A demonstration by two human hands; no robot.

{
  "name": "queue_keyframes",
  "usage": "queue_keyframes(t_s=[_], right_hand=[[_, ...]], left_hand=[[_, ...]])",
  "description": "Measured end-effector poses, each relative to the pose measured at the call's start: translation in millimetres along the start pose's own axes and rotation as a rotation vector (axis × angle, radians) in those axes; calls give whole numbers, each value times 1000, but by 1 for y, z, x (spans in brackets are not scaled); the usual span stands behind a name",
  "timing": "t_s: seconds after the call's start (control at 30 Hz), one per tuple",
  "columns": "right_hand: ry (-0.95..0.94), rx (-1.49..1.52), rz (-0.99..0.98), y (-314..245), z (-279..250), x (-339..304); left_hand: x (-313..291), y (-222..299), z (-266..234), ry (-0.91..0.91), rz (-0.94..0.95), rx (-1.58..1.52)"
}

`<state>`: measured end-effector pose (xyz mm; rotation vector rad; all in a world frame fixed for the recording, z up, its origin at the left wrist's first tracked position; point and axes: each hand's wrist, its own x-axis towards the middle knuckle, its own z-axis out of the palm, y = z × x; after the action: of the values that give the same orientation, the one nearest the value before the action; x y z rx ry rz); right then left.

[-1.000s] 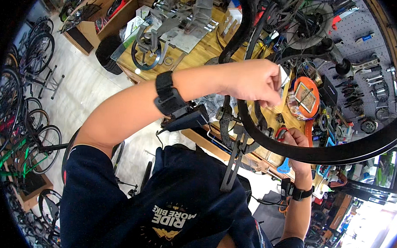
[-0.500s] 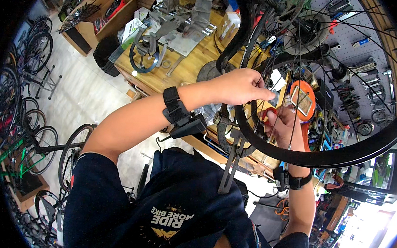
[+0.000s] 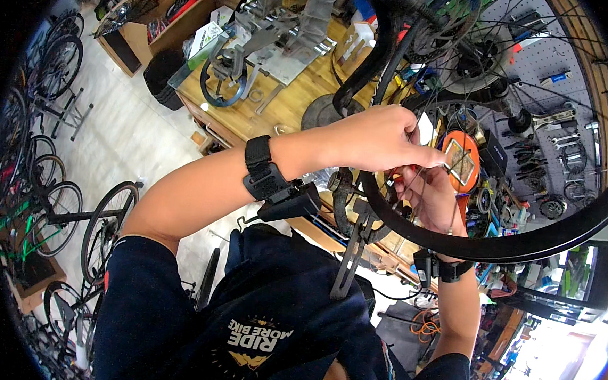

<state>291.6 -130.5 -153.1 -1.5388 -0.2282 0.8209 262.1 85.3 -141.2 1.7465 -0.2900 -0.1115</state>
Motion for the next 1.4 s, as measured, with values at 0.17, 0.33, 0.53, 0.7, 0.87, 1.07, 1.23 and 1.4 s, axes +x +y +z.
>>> queue_keyframes(t_s=[0.17, 0.33, 0.53, 0.7, 0.87, 1.07, 1.23, 1.4], right_hand=[[-117, -5, 0, -7, 12, -8], [-168, 45, 17, -7, 8, -3], [-350, -147, -24, -8, -12, 19], [-421, -158, -23, -9, -15, 28], [-550, -57, 25, -5, -19, 38], [-595, 43, 89, 7, -30, 47], [-813, -91, 69, 7, -43, 72], [-792, -19, 51, -3, -24, 61]], left_hand=[[-3, 5, -2, 35, 17, 82], [-8, 12, 0, 25, -54, -31], [-6, 7, 2, 43, -8, -32], [-6, 12, 3, -22, -97, -165], [0, 0, 4, 17, -39, -100], [-3, 10, 2, -1, -24, -56], [0, 10, 4, 13, -17, -51], [-6, 23, 1, -25, -118, -92]])
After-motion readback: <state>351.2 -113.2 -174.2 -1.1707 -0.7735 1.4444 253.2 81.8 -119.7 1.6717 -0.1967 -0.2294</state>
